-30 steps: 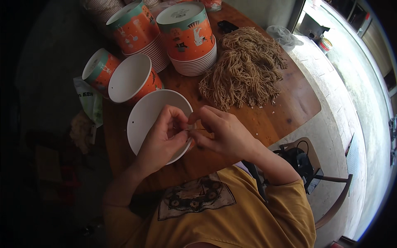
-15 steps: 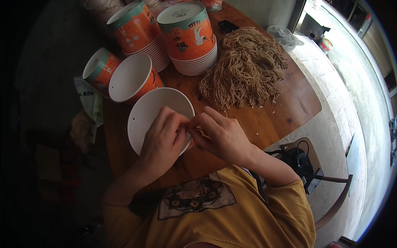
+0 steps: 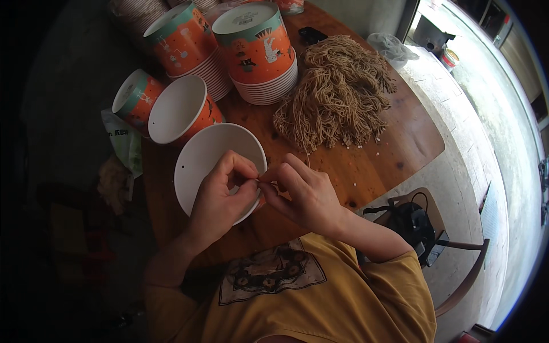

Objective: Manually attaching cord handles to decorative paper buckets.

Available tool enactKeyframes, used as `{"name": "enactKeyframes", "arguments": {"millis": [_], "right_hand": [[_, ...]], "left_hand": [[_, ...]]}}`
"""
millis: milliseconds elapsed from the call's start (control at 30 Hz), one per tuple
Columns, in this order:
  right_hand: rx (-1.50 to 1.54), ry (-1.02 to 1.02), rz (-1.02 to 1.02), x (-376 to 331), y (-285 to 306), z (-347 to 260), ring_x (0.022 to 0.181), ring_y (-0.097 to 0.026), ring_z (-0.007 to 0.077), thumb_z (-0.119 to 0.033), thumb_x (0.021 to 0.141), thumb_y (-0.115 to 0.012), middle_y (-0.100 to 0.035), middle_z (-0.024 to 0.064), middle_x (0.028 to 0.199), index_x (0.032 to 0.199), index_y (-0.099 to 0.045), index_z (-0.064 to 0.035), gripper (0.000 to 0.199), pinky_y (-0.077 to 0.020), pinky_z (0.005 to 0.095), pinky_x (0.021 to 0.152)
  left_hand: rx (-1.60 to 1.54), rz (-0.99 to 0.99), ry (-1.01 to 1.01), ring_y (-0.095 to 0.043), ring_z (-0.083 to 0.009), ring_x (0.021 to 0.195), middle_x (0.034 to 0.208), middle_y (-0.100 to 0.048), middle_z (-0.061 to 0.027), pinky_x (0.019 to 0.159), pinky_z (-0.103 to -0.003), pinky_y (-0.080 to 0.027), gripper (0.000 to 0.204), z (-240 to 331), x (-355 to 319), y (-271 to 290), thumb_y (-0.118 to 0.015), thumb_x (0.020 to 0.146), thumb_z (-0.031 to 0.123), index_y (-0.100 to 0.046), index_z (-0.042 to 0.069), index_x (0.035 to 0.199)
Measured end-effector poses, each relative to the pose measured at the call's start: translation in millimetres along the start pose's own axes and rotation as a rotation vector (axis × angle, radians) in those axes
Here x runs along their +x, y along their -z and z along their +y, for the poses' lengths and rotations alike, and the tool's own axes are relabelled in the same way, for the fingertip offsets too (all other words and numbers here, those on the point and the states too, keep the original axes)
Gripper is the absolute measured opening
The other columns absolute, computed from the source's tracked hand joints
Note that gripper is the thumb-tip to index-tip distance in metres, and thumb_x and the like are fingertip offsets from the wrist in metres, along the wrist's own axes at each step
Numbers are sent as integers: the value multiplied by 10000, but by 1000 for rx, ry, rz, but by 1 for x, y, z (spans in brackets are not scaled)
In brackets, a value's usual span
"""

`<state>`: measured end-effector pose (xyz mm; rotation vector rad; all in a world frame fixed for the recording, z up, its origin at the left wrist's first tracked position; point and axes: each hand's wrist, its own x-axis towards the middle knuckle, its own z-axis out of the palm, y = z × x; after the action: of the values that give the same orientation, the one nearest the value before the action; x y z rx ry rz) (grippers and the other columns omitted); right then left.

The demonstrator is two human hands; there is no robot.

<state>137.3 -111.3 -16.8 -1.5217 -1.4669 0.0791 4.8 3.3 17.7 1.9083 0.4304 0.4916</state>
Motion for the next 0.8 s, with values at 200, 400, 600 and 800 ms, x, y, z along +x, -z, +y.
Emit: {"name": "enactKeyframes", "arguments": {"millis": [200, 400, 600, 800], "right_hand": [[55, -30, 37, -3, -1, 4, 633, -613, 222, -48, 790, -687, -549, 73, 782, 900, -580, -37, 154, -518, 308, 519], [49, -56, 45, -5, 0, 3, 640, -613, 235, -33, 806, -666, -557, 81, 799, 911, -574, -34, 140, -523, 313, 518], [34, -39, 61, -5, -2, 5, 625, -603, 228, -40, 824, -659, -559, 74, 813, 929, -571, -35, 137, -513, 317, 505], [32, -66, 98, -8, -4, 7, 623, -594, 223, -47, 803, -680, -552, 62, 806, 969, -591, -67, 190, -491, 325, 489]], "left_hand": [[-171, -11, 136, -582, -92, 789, 876, -581, -26, 717, -247, -494, 129, -3, 2, -2, -571, 872, 8, -516, 15, 988], [-208, -106, 266, -573, -70, 799, 889, -608, -21, 720, -229, -485, 119, -1, 3, 5, -587, 893, 55, -561, 6, 998], [-157, -126, 266, -556, -55, 807, 875, -607, -19, 719, -226, -472, 140, -2, 2, 6, -563, 932, 123, -572, -2, 994], [-176, -179, 322, -543, -52, 812, 871, -604, -8, 728, -225, -460, 214, 0, 5, 8, -518, 973, 208, -575, 5, 1010]]}}
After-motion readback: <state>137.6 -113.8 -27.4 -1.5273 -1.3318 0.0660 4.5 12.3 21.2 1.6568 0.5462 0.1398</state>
